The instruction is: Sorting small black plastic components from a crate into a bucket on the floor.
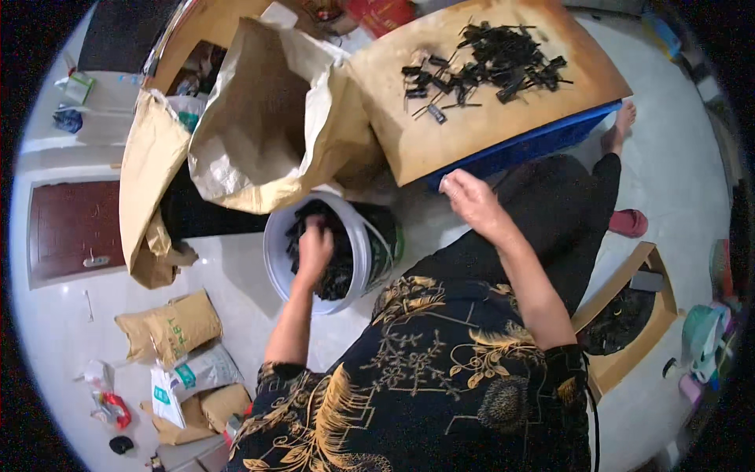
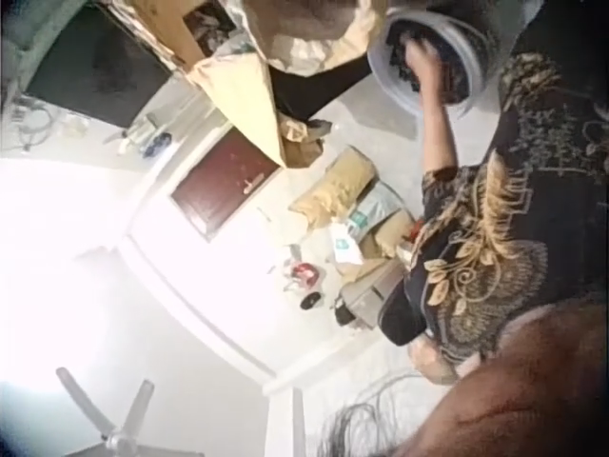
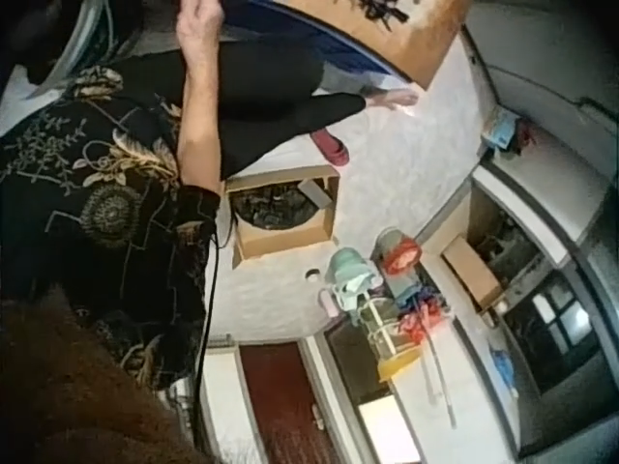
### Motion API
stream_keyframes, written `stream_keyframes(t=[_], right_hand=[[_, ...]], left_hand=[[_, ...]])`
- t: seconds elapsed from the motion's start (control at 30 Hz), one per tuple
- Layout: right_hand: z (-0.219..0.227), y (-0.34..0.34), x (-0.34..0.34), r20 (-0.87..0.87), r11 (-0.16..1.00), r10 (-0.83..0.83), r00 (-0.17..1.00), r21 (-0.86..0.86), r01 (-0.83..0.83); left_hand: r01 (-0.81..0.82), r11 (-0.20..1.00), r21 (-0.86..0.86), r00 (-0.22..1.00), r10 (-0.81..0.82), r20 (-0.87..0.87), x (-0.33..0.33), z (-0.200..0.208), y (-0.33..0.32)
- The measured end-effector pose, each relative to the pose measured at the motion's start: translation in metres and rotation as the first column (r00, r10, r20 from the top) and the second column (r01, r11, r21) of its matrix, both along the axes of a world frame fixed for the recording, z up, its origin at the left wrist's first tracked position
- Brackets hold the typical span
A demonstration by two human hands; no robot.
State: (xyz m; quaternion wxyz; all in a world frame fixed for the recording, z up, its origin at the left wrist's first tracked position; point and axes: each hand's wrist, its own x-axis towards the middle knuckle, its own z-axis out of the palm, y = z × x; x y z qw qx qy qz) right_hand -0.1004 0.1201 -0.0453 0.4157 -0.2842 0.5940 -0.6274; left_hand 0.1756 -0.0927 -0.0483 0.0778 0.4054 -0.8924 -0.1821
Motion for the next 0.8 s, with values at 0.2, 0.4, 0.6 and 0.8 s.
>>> stream_keyframes(t=[0.2,0.4,0.6,0.8], right_hand=[[-0.009,0.004,-0.001,-0.073,0.999,-0.025,0.997,-0.041,0.022],[-0.007,0.001,-0.004,-0.010,0.999,-0.024,1.000,0.041,0.024],[-0.015,-0.003,-0.005,-0.091,0.996,-0.039,0.995,0.080,0.047],[-0.013,-0.003,-0.009,-0.077,0.990,-0.100,0.992,0.092,0.107]], left_hand=[[-0.092,0.986,-0.137,0.936,0.132,0.325,0.019,0.016,-0.010],[0.332,0.909,-0.252,0.929,-0.361,-0.078,-0.106,0.034,0.022],[0.498,0.856,-0.138,0.837,-0.517,-0.180,-0.248,0.012,0.006],[0.631,0.774,-0.059,0.775,-0.632,0.001,-0.300,-0.008,-0.015]])
